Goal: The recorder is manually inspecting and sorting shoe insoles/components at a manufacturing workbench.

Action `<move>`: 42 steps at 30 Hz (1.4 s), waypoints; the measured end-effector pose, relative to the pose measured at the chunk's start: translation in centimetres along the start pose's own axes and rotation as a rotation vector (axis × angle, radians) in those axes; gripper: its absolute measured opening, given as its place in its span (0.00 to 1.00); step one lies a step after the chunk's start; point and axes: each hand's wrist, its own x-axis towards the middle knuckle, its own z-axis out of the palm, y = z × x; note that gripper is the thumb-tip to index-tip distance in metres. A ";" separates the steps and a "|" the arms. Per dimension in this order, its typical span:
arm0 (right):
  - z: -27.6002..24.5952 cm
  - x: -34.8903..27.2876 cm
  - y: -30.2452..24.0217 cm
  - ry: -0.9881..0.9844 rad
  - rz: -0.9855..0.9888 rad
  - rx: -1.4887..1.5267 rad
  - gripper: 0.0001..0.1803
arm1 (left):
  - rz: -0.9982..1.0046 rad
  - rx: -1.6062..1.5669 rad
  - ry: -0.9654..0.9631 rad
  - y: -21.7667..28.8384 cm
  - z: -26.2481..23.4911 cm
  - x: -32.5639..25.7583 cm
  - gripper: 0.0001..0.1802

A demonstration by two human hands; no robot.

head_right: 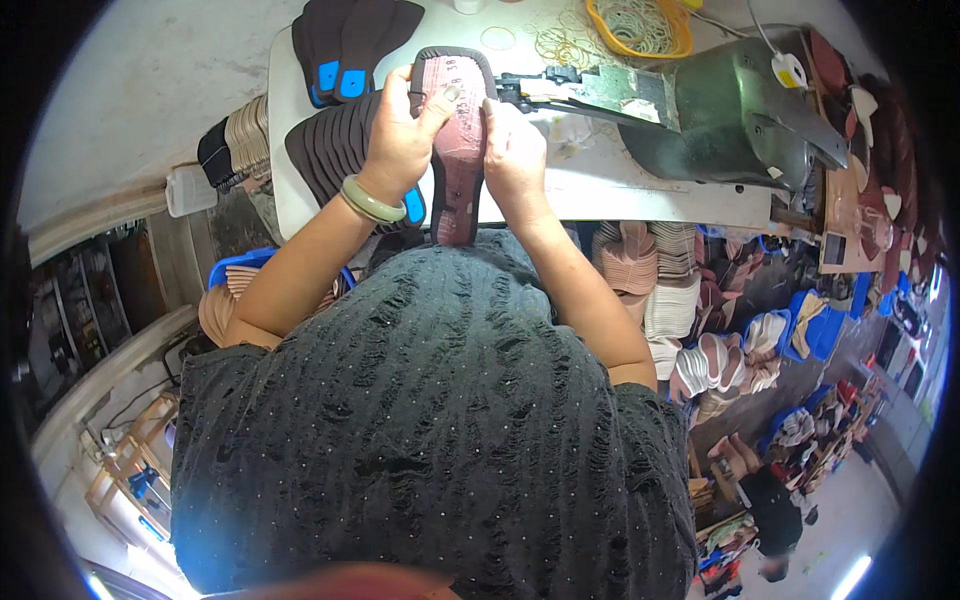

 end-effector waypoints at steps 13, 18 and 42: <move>1.8 0.7 -4.2 -0.009 0.402 0.633 0.18 | -0.317 -0.423 -0.223 2.9 -7.0 -3.4 0.31; 1.9 0.6 -5.0 0.013 0.035 0.210 0.18 | -0.095 0.261 0.009 4.3 -7.8 -4.2 0.18; 3.3 -0.6 0.9 -0.474 0.703 0.645 0.13 | -0.317 0.898 0.248 -4.9 -13.7 6.6 0.40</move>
